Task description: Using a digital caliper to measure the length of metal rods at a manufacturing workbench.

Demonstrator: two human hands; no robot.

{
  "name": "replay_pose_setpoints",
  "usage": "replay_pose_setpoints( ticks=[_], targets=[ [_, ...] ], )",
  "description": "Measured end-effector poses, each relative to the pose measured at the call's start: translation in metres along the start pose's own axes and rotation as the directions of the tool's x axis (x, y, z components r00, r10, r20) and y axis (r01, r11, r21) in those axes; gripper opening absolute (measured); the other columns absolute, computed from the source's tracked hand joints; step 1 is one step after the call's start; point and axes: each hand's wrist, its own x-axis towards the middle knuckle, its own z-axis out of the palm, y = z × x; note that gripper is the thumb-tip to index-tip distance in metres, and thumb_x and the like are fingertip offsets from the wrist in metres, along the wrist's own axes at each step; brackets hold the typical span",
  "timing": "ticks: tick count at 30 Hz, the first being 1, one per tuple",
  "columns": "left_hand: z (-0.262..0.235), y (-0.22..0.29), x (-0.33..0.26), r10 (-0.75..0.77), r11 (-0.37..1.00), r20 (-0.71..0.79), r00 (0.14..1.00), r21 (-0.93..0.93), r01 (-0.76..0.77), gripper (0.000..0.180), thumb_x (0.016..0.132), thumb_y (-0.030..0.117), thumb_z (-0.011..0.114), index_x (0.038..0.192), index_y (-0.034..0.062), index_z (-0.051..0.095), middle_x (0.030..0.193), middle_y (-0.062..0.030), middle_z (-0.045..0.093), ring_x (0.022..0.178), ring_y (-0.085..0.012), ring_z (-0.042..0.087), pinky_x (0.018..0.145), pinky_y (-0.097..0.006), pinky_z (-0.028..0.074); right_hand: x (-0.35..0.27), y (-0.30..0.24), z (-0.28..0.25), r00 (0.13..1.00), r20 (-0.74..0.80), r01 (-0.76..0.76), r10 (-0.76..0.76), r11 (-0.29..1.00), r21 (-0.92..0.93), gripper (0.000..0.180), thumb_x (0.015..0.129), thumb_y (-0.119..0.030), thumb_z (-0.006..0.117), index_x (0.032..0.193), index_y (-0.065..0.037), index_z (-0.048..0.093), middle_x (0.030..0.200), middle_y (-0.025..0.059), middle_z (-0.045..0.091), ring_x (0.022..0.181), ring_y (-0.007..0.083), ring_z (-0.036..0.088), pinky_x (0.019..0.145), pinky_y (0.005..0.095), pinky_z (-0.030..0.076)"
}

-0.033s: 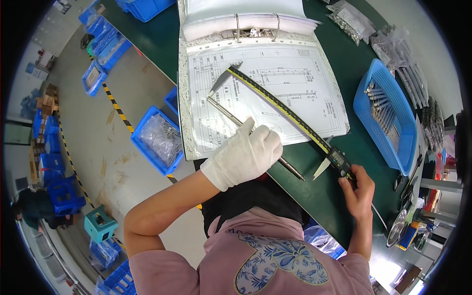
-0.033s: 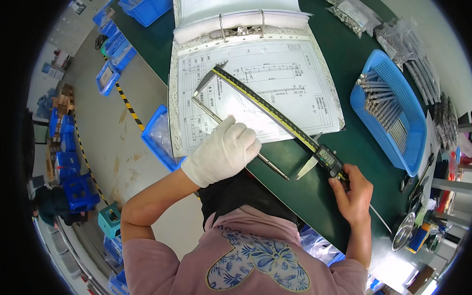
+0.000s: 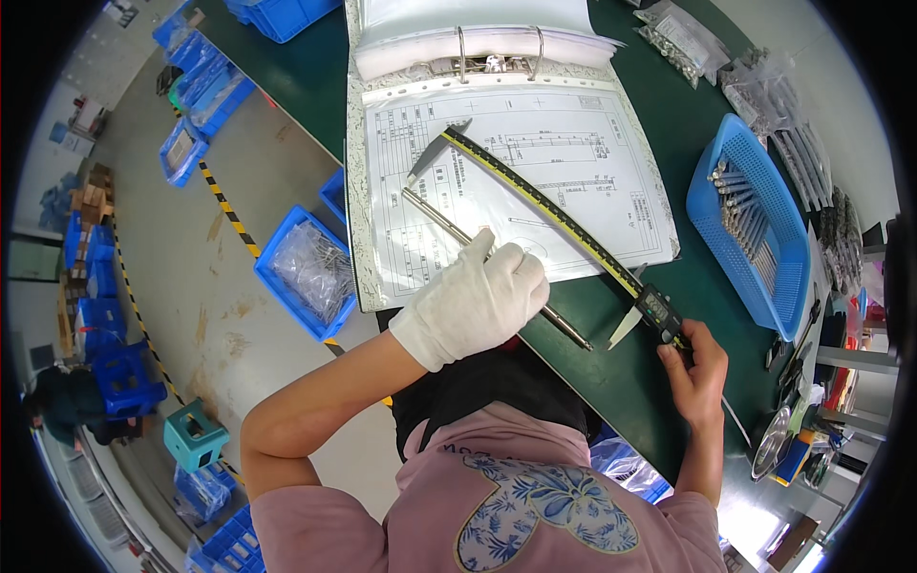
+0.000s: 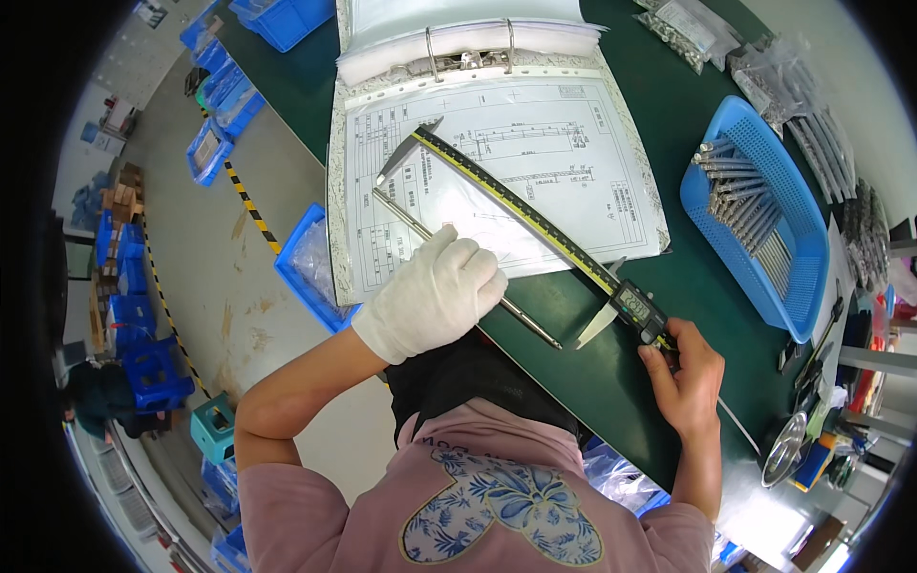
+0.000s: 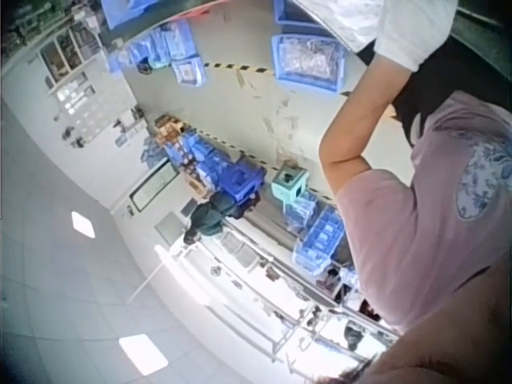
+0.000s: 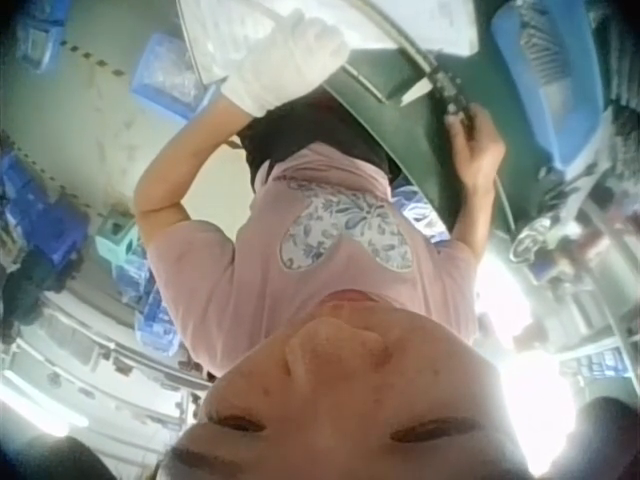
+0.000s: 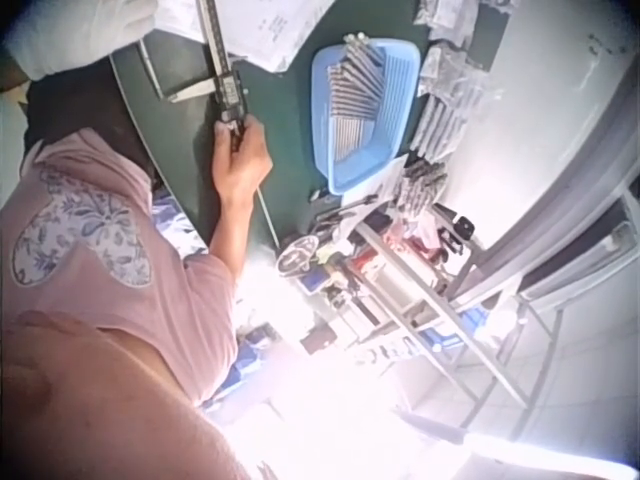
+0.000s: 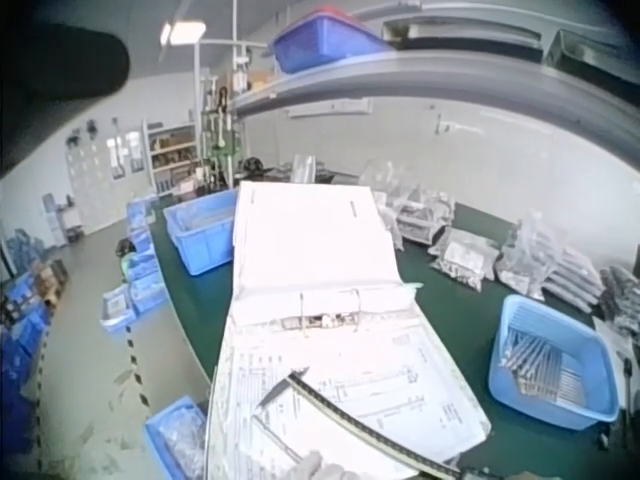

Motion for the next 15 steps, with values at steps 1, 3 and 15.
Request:
replay_pose_setpoints(
  ticks=[1, 3, 15],
  targets=[
    [0.0002, -0.0001, -0.0001, 0.001, 1.000, 0.004, 1.000, 0.001, -0.001, 0.008, 0.065, 0.013, 0.056, 0.069, 0.0056, 0.055, 0.070, -0.0044, 0.044, 0.068, -0.0182, 0.049, 0.067, -0.031, 0.044, -0.0001, 0.0001, 0.0005, 1.000, -0.001, -0.010, 0.010, 1.000, 0.027, 0.026, 0.072, -0.011, 0.068, 0.090, 0.001, 0.055, 0.069, 0.0117, 0.055, 0.053, 0.0193, 0.052, 0.052, 0.0286, 0.043],
    [0.0004, -0.0006, -0.0001, 0.002, 1.000, 0.008, 1.000, 0.001, -0.002, 0.009, 0.064, 0.013, 0.056, 0.069, 0.0054, 0.055, 0.070, -0.0046, 0.044, 0.067, -0.0183, 0.049, 0.067, -0.032, 0.045, 0.0005, 0.0001, 0.0007, 1.000, 0.004, -0.011, 0.011, 0.999, 0.032, 0.025, 0.072, -0.011, 0.068, 0.090, 0.002, 0.055, 0.069, 0.0117, 0.055, 0.053, 0.0192, 0.052, 0.052, 0.0285, 0.043],
    [-0.0001, -0.0026, 0.0004, 0.001, 1.000, 0.006, 1.000, -0.027, -0.001, 0.009, 0.064, 0.012, 0.057, 0.068, 0.0050, 0.056, 0.069, -0.0045, 0.044, 0.066, -0.0180, 0.049, 0.065, -0.030, 0.044, 0.0013, -0.0016, 0.0015, 1.000, 0.013, -0.013, 0.013, 1.000, 0.013, 0.026, 0.072, -0.011, 0.069, 0.090, 0.002, 0.055, 0.069, 0.0115, 0.055, 0.053, 0.0189, 0.052, 0.052, 0.0285, 0.043]
  ],
)
